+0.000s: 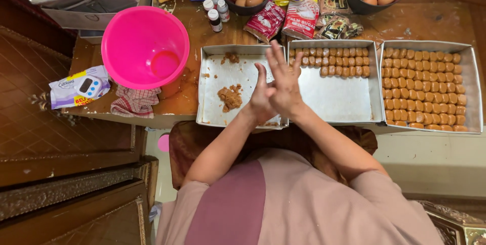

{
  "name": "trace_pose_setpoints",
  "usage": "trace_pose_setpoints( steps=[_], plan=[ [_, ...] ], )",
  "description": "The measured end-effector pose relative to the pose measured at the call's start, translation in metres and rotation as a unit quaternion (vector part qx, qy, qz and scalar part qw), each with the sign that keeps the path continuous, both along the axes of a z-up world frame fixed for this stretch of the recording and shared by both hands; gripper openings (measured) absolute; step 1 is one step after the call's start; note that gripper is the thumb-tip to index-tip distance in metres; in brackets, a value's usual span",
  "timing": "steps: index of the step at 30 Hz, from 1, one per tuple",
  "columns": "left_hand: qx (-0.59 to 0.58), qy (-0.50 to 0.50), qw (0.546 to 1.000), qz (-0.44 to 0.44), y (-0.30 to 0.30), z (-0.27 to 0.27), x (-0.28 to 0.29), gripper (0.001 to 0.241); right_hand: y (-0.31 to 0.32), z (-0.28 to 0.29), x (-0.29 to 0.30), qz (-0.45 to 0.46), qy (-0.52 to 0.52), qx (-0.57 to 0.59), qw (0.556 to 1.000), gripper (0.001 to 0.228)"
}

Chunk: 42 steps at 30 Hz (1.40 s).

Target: Shaping small pieces of dough into balls and placing them in a baking tray

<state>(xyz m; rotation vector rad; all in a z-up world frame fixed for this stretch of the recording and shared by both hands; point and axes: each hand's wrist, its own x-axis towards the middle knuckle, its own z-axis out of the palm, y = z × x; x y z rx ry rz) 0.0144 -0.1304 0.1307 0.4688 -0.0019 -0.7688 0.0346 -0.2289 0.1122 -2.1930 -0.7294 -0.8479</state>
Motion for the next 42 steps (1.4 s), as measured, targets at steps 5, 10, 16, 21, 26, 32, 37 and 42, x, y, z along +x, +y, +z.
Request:
trace_pose_setpoints(
  steps=[5,10,16,21,26,32,37,42],
  plan=[
    [0.003,0.001,0.996,0.093,0.025,-0.019,0.033,0.124,0.023,-0.008,-0.051,0.027,-0.066,-0.083,0.994,0.121],
    [0.009,0.007,0.998,0.054,0.038,0.025,0.001,0.135,0.003,-0.045,-0.038,0.052,-0.054,-0.074,0.994,0.121],
    [0.033,0.006,0.999,-0.011,0.010,0.018,-0.014,0.121,0.008,0.001,-0.026,-0.025,-0.029,-0.053,0.998,0.109],
    [-0.002,0.053,0.994,0.094,0.038,-0.004,0.019,0.125,0.023,-0.009,-0.081,0.028,-0.081,-0.117,0.989,0.114],
    [-0.004,0.015,1.000,0.024,0.033,-0.026,-0.016,0.125,-0.001,-0.026,-0.048,0.031,-0.044,-0.058,0.997,0.123],
    [-0.036,-0.017,0.999,0.027,0.021,-0.011,-0.014,0.107,0.019,0.008,-0.078,0.019,-0.054,-0.091,0.994,0.119],
    [-0.053,0.039,0.996,0.063,0.049,-0.020,-0.002,0.129,0.001,-0.029,-0.085,0.051,-0.084,-0.132,0.986,0.114],
    [-0.081,0.056,0.994,-0.038,0.010,-0.021,-0.036,0.113,-0.010,-0.004,-0.051,0.011,0.004,-0.052,0.999,0.111]
  ],
)
